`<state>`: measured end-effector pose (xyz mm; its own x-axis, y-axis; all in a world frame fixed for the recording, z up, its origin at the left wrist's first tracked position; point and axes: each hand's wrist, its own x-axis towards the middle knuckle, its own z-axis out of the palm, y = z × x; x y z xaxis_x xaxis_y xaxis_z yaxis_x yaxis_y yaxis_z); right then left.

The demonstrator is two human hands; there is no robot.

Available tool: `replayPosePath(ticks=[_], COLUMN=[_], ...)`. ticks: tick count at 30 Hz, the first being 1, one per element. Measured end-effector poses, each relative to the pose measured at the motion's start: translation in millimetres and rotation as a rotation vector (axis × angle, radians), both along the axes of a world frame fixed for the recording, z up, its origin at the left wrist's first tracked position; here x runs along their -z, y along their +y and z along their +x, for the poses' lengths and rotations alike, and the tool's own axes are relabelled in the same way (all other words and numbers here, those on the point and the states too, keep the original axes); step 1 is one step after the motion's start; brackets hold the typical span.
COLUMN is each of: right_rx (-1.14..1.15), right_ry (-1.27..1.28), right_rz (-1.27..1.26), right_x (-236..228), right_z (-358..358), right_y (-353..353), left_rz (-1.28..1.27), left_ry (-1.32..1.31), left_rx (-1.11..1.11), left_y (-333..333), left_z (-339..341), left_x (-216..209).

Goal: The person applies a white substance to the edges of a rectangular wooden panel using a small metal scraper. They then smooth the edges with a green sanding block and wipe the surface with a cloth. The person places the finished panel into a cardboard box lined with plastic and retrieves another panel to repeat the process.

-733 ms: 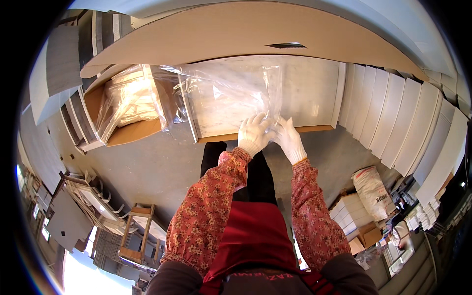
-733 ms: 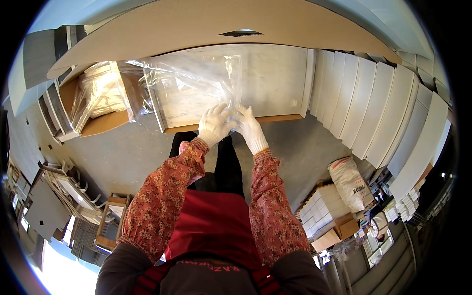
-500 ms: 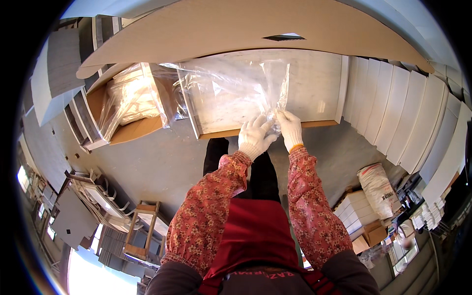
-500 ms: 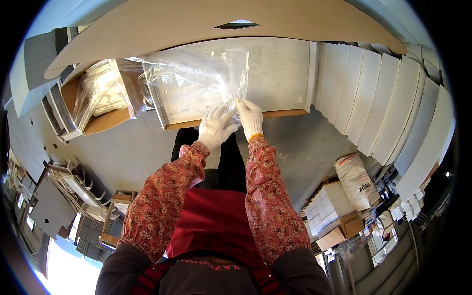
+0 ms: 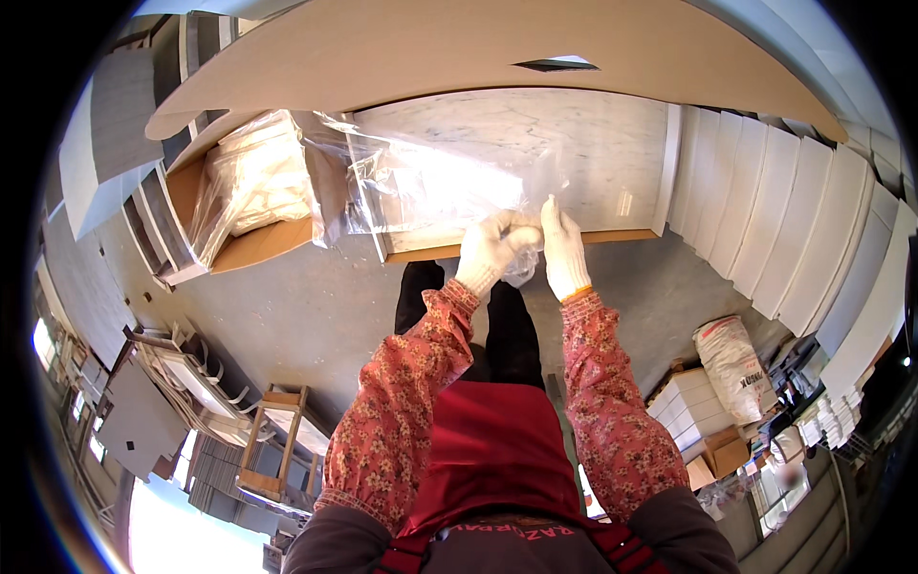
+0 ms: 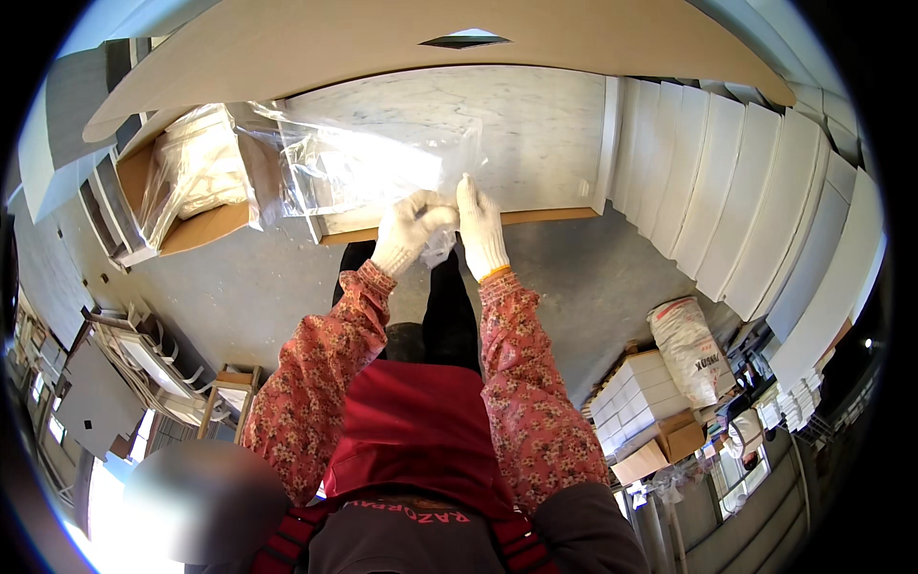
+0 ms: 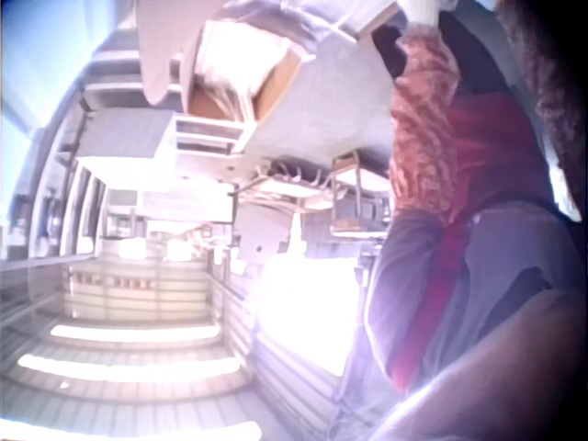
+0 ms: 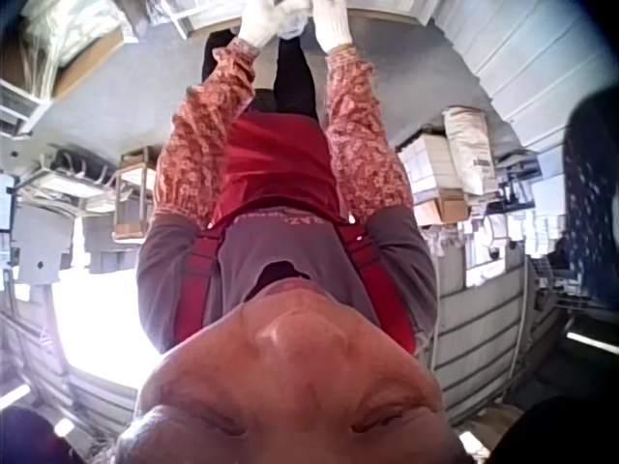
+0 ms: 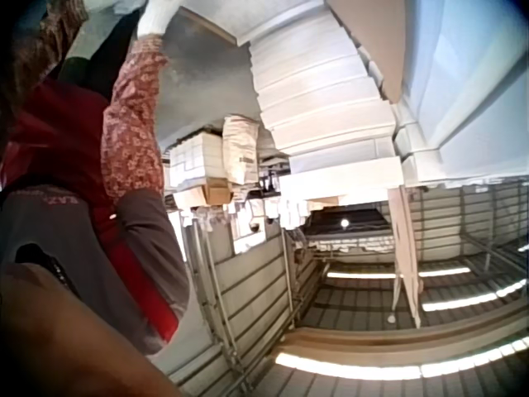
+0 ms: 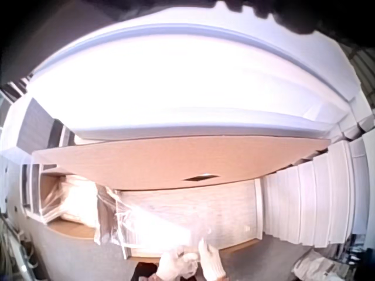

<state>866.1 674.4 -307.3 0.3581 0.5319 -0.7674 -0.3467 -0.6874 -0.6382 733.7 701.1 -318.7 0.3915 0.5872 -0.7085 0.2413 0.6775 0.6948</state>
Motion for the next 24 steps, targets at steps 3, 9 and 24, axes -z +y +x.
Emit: replayPosePath(ticks=[3, 9, 24], right_rx=[-0.045, 0.231, -0.238], right_ry=[0.039, 0.129, -0.772], right_rz=[-0.006, 0.051, -0.153], right_x=[7.8, 24.8, 142.0], right_z=[-1.0, 3.4, 236.0], right_y=[-2.4, 9.4, -35.4], left_rz=[0.028, -0.112, 0.451], left_ry=[0.110, 0.204, 0.911], left_rx=[-0.111, -0.597, -1.233], left_y=[10.2, 38.2, 126.7], left_z=[-8.3, -85.3, -634.0], left_x=[-0.3, 35.9, 9.7])
